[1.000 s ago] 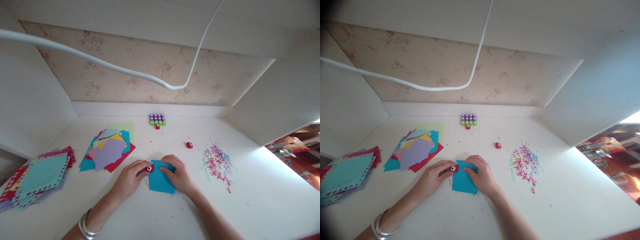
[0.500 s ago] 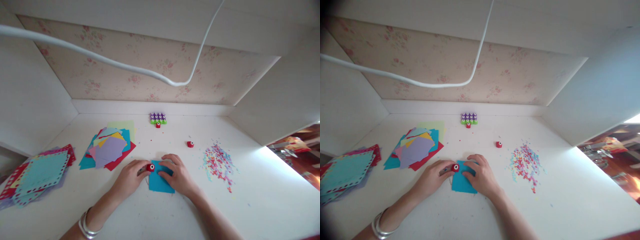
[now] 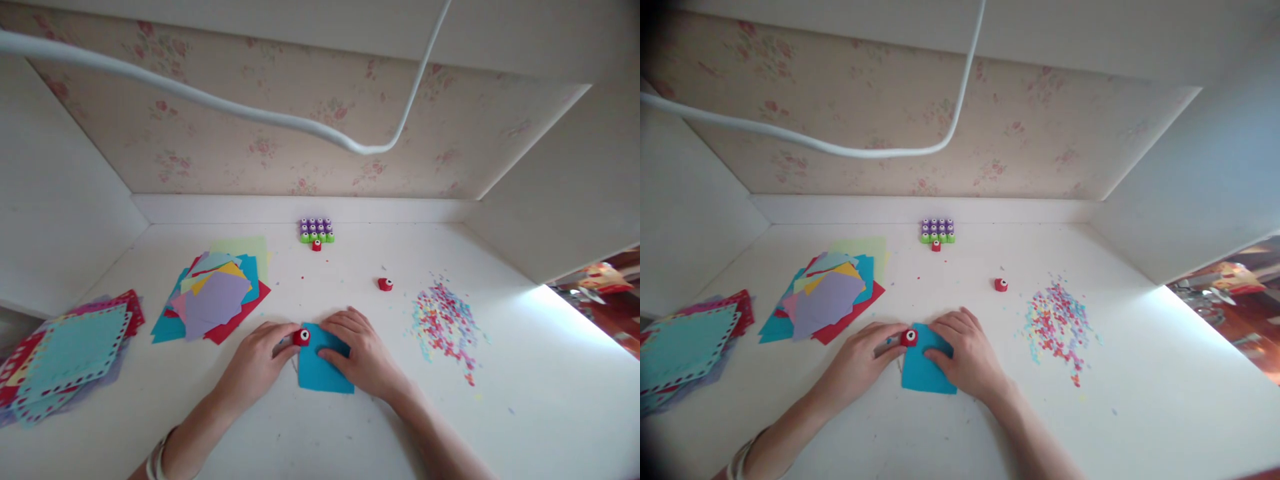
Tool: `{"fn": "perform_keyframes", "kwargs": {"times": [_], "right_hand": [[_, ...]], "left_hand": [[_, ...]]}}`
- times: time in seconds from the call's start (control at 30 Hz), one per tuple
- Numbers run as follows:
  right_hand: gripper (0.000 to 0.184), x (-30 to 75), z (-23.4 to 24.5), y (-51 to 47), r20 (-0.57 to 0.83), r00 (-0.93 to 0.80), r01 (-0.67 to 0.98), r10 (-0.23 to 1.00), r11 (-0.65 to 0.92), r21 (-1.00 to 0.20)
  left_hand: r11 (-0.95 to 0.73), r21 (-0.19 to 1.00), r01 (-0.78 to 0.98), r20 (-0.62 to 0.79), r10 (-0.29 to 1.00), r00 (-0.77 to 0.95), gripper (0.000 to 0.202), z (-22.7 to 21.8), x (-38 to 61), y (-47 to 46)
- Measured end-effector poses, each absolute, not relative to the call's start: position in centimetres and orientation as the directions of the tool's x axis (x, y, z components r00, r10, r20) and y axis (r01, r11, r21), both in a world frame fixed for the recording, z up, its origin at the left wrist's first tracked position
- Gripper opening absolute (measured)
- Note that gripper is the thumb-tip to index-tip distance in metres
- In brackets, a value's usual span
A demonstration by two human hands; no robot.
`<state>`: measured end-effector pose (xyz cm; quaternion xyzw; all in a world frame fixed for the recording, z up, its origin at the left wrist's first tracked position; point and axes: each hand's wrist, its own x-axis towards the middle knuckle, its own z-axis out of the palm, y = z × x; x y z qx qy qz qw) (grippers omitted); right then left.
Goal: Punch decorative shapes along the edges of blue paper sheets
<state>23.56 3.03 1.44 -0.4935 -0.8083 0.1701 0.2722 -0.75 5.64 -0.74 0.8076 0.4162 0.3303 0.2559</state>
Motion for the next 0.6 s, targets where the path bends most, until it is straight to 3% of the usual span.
{"fn": "perform_keyframes", "kwargs": {"times": [0.6], "right_hand": [[0.035,23.61,1.92,3.26,0.205,-0.381,0.719,0.902,0.428,-0.548]], "left_hand": [[-0.498,0.71,0.498,0.251,0.84,0.482,0.025,-0.21,-0.78,5.68]]}}
